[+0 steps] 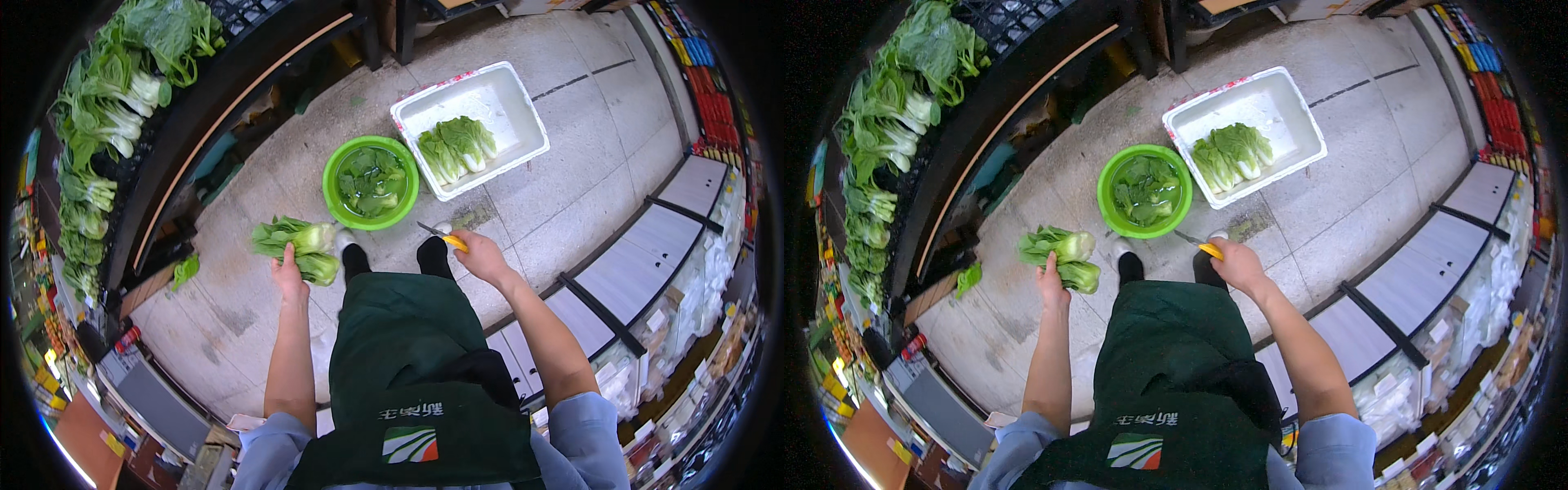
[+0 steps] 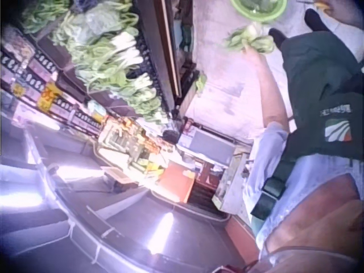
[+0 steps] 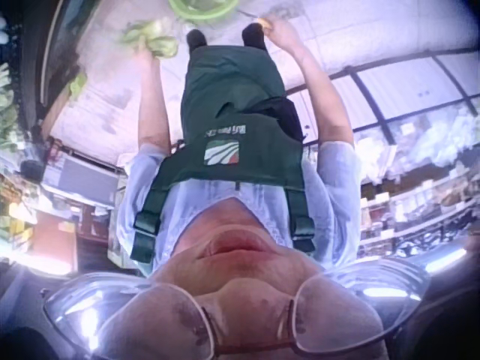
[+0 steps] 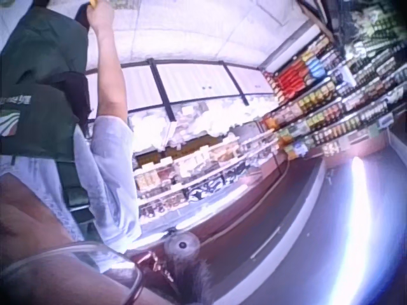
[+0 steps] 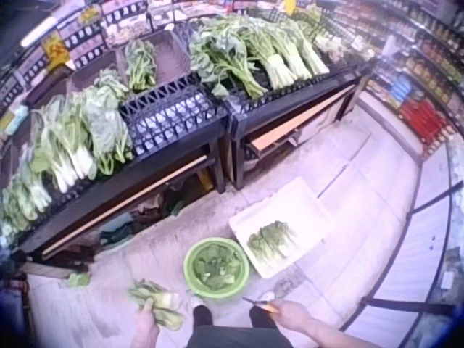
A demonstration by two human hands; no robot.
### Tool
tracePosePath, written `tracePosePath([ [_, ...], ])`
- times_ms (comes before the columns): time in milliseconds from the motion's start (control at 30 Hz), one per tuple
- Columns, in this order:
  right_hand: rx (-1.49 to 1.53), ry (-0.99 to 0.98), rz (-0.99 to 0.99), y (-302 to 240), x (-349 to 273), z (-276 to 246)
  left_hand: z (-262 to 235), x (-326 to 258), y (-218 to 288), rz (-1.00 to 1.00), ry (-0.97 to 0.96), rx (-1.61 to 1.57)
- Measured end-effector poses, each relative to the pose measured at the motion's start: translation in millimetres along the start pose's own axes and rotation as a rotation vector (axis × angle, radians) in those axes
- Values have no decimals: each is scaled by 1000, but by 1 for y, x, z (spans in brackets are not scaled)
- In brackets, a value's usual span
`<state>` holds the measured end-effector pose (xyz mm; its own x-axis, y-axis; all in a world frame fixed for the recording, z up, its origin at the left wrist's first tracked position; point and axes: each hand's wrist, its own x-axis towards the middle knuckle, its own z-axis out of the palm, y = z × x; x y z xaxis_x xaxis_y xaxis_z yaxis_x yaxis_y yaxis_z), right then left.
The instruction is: The person washes napa cabbage and leafy greens in a green basin of water, then uses a knife to trim the ends before placing them into a white styrofoam container. The person also arranges the vegetables on a display shelf.
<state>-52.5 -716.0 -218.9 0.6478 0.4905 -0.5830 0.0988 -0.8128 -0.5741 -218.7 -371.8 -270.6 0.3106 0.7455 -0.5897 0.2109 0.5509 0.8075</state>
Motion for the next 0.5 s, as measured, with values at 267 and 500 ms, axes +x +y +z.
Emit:
tracePosePath([
  [267,9,-190,7,66,-3,72,36,-27,-80,-103,61,-48],
  [500,113,-256,77,107,2,119,43,-6,-146,-115,138,-38],
])
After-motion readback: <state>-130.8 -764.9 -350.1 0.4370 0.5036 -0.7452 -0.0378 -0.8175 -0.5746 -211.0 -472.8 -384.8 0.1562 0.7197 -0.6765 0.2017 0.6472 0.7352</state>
